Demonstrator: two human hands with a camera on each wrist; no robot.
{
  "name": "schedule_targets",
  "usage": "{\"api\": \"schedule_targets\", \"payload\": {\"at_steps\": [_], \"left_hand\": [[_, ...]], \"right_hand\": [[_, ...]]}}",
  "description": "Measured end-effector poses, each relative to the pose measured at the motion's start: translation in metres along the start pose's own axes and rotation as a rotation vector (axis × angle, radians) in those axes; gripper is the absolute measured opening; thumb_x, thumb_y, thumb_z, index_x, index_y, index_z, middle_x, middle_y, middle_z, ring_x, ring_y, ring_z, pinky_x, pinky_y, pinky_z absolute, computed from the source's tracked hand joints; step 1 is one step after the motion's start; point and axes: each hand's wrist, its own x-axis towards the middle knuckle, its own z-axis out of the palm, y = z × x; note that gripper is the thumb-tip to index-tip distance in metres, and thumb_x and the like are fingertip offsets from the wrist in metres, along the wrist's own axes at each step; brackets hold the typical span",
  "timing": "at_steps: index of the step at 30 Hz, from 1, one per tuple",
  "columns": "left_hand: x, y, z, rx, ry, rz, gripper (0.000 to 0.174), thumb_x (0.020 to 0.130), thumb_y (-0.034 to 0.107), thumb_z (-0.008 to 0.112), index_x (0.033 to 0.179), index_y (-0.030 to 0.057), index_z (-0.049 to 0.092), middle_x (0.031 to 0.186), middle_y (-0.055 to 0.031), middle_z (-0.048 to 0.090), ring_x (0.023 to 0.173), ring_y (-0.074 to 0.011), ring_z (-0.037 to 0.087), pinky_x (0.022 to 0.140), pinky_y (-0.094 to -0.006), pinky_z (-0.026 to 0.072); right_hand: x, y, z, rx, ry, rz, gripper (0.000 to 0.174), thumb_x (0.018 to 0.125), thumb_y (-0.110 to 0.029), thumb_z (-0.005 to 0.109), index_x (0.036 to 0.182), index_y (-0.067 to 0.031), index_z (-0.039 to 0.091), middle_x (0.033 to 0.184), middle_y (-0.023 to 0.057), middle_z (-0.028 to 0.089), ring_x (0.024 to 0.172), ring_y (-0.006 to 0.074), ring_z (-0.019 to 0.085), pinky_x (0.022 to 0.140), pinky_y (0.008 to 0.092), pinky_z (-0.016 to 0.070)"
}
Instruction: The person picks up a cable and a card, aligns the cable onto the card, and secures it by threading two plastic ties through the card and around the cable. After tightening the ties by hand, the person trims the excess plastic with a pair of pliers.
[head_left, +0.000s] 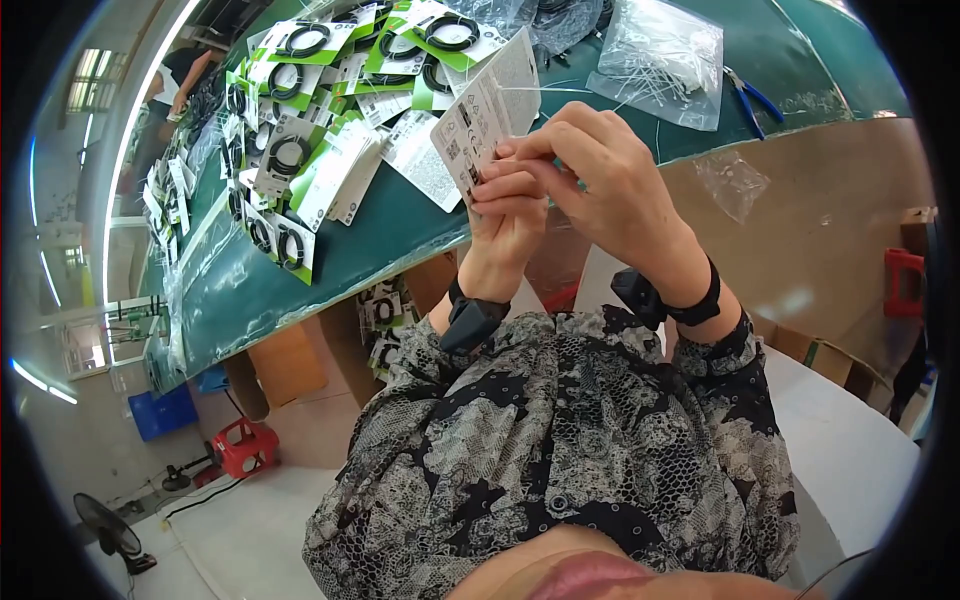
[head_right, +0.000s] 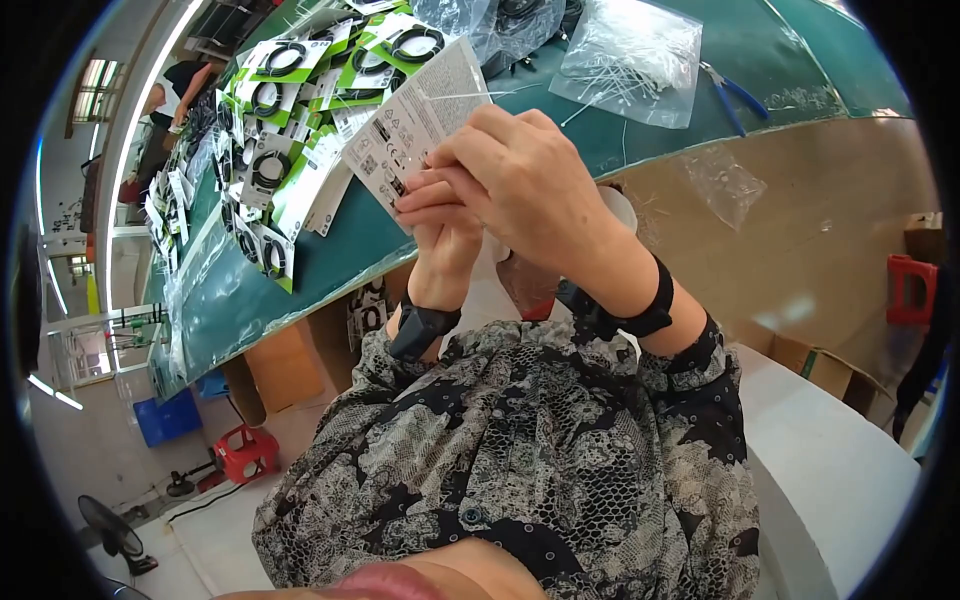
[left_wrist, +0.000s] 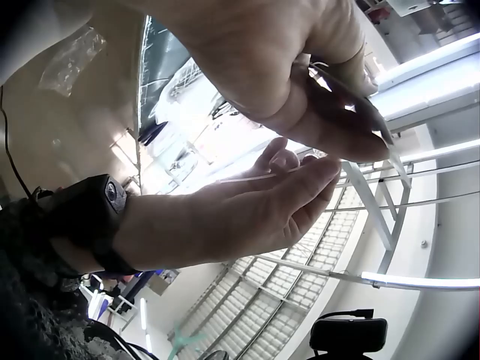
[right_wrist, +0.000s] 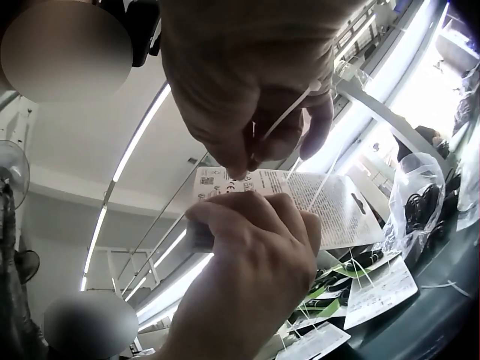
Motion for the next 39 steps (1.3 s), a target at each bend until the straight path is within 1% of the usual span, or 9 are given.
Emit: {"api": "schedule_targets", "payload": {"at_steps": [20, 24, 27, 28, 30, 31, 32, 34, 39], "left_hand": [[-0.007, -0.002, -0.003, 0.046, -0.009, 0.011, 0.006, 0.090, 0.001, 0.049, 0.092, -0.0033, 0.047, 0.074, -0.0118, 0.054, 0.059, -0.0164, 0.058, 0.041, -0.0200, 0.0511], [-0.010, 0.006, -0.009, 0.157, -0.029, -0.007, 0.012, 0.091, 0.006, 0.051, 0.098, -0.0033, 0.049, 0.078, -0.0106, 0.055, 0.065, -0.0147, 0.058, 0.051, -0.0231, 0.0549], [-0.009, 0.013, -0.009, 0.574, -0.007, 0.031, 0.024, 0.093, 0.014, 0.053, 0.109, -0.0024, 0.049, 0.093, -0.0103, 0.059, 0.081, -0.0155, 0.061, 0.065, -0.0284, 0.0565], [-0.009, 0.014, -0.007, 0.567, -0.020, 0.035, 0.024, 0.093, 0.014, 0.053, 0.109, -0.0024, 0.049, 0.093, -0.0103, 0.059, 0.081, -0.0155, 0.061, 0.065, -0.0284, 0.0565], [-0.011, 0.016, 0.002, 0.810, 0.169, 0.062, 0.030, 0.093, 0.019, 0.053, 0.116, -0.0008, 0.047, 0.103, -0.0097, 0.059, 0.094, -0.0174, 0.060, 0.075, -0.0333, 0.0554], [-0.011, 0.016, 0.005, 0.927, 0.265, 0.078, 0.034, 0.093, 0.021, 0.053, 0.119, 0.0000, 0.047, 0.109, -0.0094, 0.059, 0.101, -0.0184, 0.059, 0.080, -0.0358, 0.0549], [-0.010, 0.014, 0.009, 0.915, 0.250, 0.084, 0.034, 0.093, 0.021, 0.053, 0.119, 0.0000, 0.047, 0.109, -0.0094, 0.059, 0.101, -0.0184, 0.059, 0.080, -0.0358, 0.0549], [-0.004, 0.005, 0.017, 1.123, 0.343, 0.160, 0.033, 0.094, 0.019, 0.052, 0.120, 0.0006, 0.046, 0.114, -0.0101, 0.057, 0.104, -0.0203, 0.059, 0.083, -0.0363, 0.0545], [-0.006, 0.005, 0.018, 1.397, 0.516, 0.242, 0.031, 0.092, 0.014, 0.054, 0.119, 0.0017, 0.047, 0.115, -0.0093, 0.057, 0.103, -0.0205, 0.060, 0.089, -0.0368, 0.0526]], "right_hand": [[0.001, 0.002, 0.007, -0.036, -0.023, -0.031, 0.008, 0.076, -0.004, 0.064, 0.083, -0.0064, 0.062, 0.079, 0.0039, 0.057, 0.072, 0.0224, 0.057, 0.069, 0.0309, 0.0430], [0.000, 0.001, 0.010, 0.024, -0.019, -0.004, 0.009, 0.075, -0.002, 0.064, 0.083, -0.0058, 0.061, 0.079, 0.0058, 0.057, 0.073, 0.0235, 0.057, 0.070, 0.0299, 0.0441], [-0.004, 0.000, 0.010, 0.104, -0.027, 0.049, 0.014, 0.075, 0.001, 0.063, 0.087, -0.0056, 0.060, 0.079, 0.0080, 0.057, 0.074, 0.0233, 0.058, 0.071, 0.0282, 0.0449], [-0.007, 0.000, 0.006, 0.178, -0.029, 0.125, 0.017, 0.076, 0.003, 0.062, 0.090, -0.0053, 0.059, 0.080, 0.0074, 0.057, 0.075, 0.0208, 0.058, 0.073, 0.0271, 0.0449], [-0.012, 0.001, 0.001, 0.322, -0.037, 0.276, 0.023, 0.077, 0.007, 0.060, 0.096, -0.0048, 0.057, 0.082, 0.0064, 0.058, 0.078, 0.0159, 0.059, 0.075, 0.0249, 0.0451], [-0.014, 0.004, 0.002, 0.312, -0.054, 0.271, 0.023, 0.077, 0.007, 0.060, 0.096, -0.0048, 0.057, 0.082, 0.0064, 0.058, 0.078, 0.0159, 0.059, 0.075, 0.0249, 0.0451], [-0.018, 0.009, 0.005, 0.326, 0.001, 0.318, 0.024, 0.078, 0.008, 0.059, 0.098, -0.0043, 0.055, 0.084, 0.0048, 0.058, 0.080, 0.0133, 0.058, 0.076, 0.0242, 0.0448], [-0.028, 0.022, 0.009, 0.345, 0.119, 0.415, 0.025, 0.080, 0.009, 0.057, 0.102, -0.0033, 0.052, 0.088, 0.0017, 0.058, 0.085, 0.0082, 0.056, 0.077, 0.0228, 0.0442], [-0.048, 0.046, 0.007, 0.561, 0.108, 0.388, 0.022, 0.084, 0.008, 0.054, 0.103, -0.0023, 0.051, 0.093, -0.0015, 0.056, 0.088, 0.0060, 0.053, 0.078, 0.0219, 0.0442]]}}
